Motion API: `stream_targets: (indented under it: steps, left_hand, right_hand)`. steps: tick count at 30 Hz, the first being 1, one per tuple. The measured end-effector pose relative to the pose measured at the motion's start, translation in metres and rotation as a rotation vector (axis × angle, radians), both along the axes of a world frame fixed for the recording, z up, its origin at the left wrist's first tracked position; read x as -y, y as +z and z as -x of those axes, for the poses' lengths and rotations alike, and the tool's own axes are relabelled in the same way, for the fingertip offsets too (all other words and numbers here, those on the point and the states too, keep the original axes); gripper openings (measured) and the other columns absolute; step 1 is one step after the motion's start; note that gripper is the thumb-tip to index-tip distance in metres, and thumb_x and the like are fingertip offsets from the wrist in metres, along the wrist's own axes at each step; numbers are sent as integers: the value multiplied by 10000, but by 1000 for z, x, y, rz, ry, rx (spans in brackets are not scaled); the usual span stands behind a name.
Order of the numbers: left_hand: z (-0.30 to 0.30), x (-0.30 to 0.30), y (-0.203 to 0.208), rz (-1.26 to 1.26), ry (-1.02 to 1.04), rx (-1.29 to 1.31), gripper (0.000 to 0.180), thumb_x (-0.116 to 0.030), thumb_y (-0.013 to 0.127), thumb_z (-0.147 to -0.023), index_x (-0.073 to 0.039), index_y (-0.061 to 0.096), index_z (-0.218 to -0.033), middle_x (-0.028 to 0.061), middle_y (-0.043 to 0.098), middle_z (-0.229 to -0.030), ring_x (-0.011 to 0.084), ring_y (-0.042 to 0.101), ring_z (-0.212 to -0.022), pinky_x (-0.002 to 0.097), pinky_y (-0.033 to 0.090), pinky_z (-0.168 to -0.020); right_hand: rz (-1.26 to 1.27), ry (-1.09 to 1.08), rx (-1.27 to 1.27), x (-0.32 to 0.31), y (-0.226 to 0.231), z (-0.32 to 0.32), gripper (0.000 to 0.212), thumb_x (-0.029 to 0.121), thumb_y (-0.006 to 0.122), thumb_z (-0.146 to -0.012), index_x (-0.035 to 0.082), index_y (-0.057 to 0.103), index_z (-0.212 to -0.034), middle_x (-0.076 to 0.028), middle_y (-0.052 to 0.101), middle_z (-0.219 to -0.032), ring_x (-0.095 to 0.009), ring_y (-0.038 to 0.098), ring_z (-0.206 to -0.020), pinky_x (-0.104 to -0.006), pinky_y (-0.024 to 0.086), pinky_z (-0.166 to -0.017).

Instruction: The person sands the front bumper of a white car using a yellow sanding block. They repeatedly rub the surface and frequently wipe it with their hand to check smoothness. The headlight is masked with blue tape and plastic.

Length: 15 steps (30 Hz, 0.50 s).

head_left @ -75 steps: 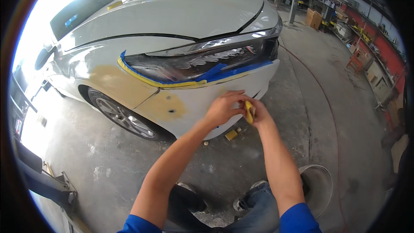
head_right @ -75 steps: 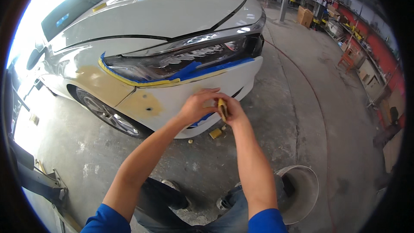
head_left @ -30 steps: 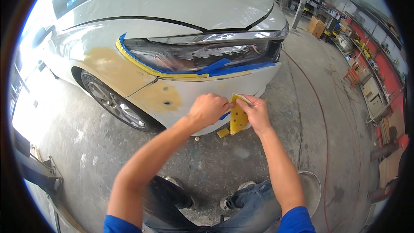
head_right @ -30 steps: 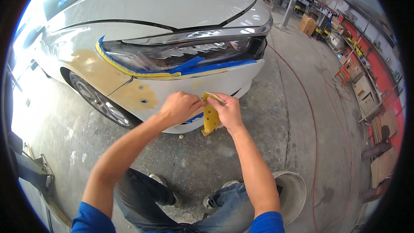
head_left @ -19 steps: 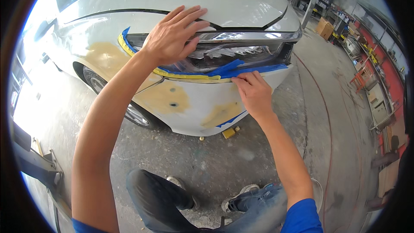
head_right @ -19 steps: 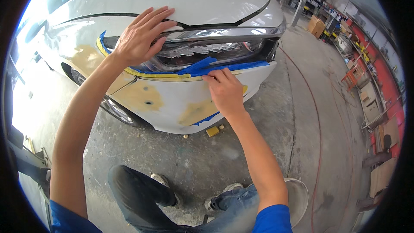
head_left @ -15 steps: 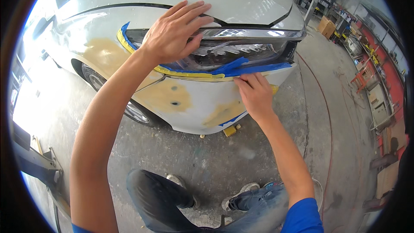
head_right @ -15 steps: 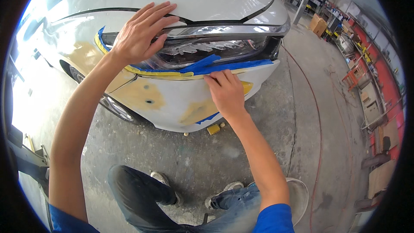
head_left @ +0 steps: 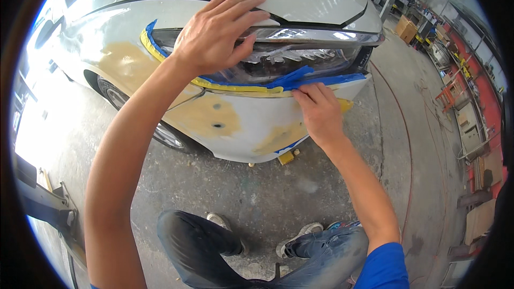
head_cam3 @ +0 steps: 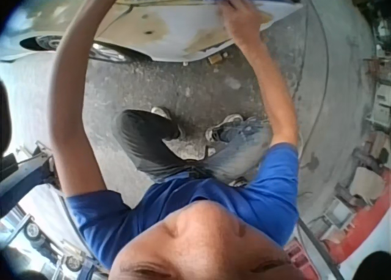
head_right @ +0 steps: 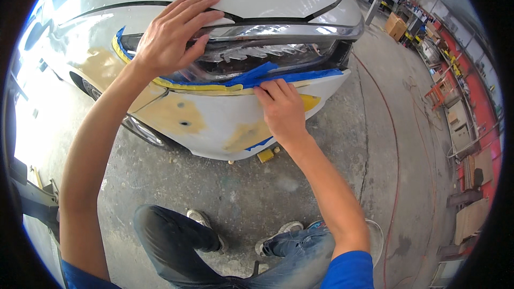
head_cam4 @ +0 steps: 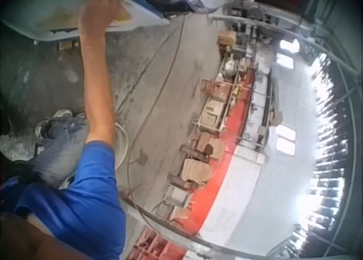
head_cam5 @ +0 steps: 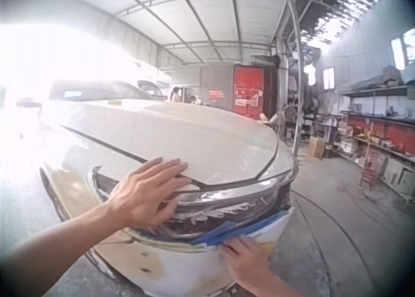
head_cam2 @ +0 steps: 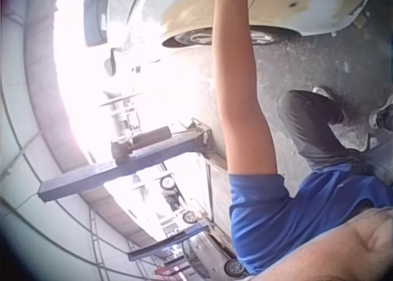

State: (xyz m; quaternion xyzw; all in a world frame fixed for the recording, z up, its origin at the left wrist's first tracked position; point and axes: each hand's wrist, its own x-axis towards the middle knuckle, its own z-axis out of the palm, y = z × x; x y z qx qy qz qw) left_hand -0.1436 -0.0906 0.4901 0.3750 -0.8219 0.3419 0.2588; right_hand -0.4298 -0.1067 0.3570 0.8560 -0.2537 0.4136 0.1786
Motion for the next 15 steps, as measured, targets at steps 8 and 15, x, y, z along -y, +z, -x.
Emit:
stream_targets:
  steps: [8,15]
  left_hand:
    - [-3,1,0,25,18,28,464,-165,639,-939,-138,633,-1402,76,551,-1563,290,486,-1471,498,362,-1256]
    - [-5,4,-2,38,15,36,456,-169,638,-939,-133,635,-1393,75,557,-1555,292,496,-1460,498,370,-1251]
  right_hand:
    - [21,34,1,1,1,6,316,8,701,-728,66,758,-1034,-53,708,-1026,-261,668,-939,-380,553,-806]
    - [17,12,15,5,-4,6,317,1,707,-717,58,754,-1025,-49,707,-1030,-262,667,-950,-373,558,-808]
